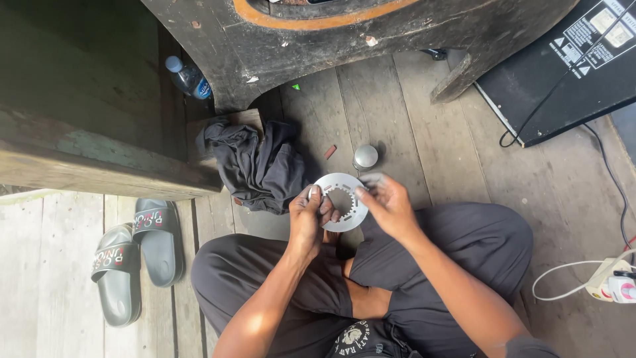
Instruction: The person sits on a wooden floor and uses a small abrasive tool to smooth the edges of a circular metal disc with gear-like teeth. The person holds the disc in one hand and rubs the tool along the perimeter, occasionally rotating the disc to access different sections.
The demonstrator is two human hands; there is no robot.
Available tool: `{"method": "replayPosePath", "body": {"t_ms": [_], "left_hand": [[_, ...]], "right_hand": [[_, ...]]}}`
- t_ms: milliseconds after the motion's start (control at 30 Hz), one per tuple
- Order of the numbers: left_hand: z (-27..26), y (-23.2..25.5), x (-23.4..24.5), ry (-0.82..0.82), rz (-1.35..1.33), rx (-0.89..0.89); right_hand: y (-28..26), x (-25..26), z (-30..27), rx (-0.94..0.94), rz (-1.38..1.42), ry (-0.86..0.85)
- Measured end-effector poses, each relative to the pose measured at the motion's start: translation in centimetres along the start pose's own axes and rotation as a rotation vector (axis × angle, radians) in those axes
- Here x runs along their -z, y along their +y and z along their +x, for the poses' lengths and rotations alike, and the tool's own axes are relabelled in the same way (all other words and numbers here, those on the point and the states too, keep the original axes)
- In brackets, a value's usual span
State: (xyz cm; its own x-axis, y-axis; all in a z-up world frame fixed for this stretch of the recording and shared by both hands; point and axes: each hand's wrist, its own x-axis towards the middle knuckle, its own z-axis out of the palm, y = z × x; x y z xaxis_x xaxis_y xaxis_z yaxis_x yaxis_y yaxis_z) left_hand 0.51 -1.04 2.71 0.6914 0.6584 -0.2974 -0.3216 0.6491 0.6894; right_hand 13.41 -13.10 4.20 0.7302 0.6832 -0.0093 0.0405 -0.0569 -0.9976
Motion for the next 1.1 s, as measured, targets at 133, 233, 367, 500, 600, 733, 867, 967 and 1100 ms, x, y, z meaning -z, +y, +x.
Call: {"method": "replayPosePath", "body": {"t_ms": [133, 233, 367, 500, 600, 733, 867, 967, 1100], "left_hand": [[0.3, 0.9, -0.1, -0.002, 0.023, -0.041], [0.1, 1.0, 0.0, 0.002, 0.023, -0.059], [-0.1, 1.3, -0.5, -0.022, 0.000, -0.051], [0.0, 2.0, -0.5, -0.002, 0.007, -0.072], [-0.1, 1.3, -0.2, 0.001, 0.023, -0.041], [0.1, 1.5, -0.7, -0.010, -0.006, -0.049], [0.4, 1.3, 0.0, 0.017, 0.007, -0.034], [0.0, 1.3, -0.2, 0.011, 0.008, -0.019], [0.6, 0.9, 0.4, -0.004, -0.007, -0.021]], "right_hand": [[0.7, -0.7, -1.4, -0.006, -0.013, -0.010], [2.4, -0.6, -1.8, -0.031, 0.036, -0.028], [0.1, -1.0, -1.6, 0.009, 0.025, 0.007], [2.2, -0.7, -1.9, 0.006, 0.001, -0.035], [-0.3, -0.8, -1.1, 0.008, 0.005, 0.038], [-1.1, -0.6, -0.9, 0.030, -0.045, 0.044], [-1.0, -0.8, -1.4, -0.005, -0.050, -0.005], [-1.6, -0.4, -0.7, 0.014, -0.064, 0.017], [-0.4, -0.5, -1.3, 0.012, -0.056, 0.012]]}}
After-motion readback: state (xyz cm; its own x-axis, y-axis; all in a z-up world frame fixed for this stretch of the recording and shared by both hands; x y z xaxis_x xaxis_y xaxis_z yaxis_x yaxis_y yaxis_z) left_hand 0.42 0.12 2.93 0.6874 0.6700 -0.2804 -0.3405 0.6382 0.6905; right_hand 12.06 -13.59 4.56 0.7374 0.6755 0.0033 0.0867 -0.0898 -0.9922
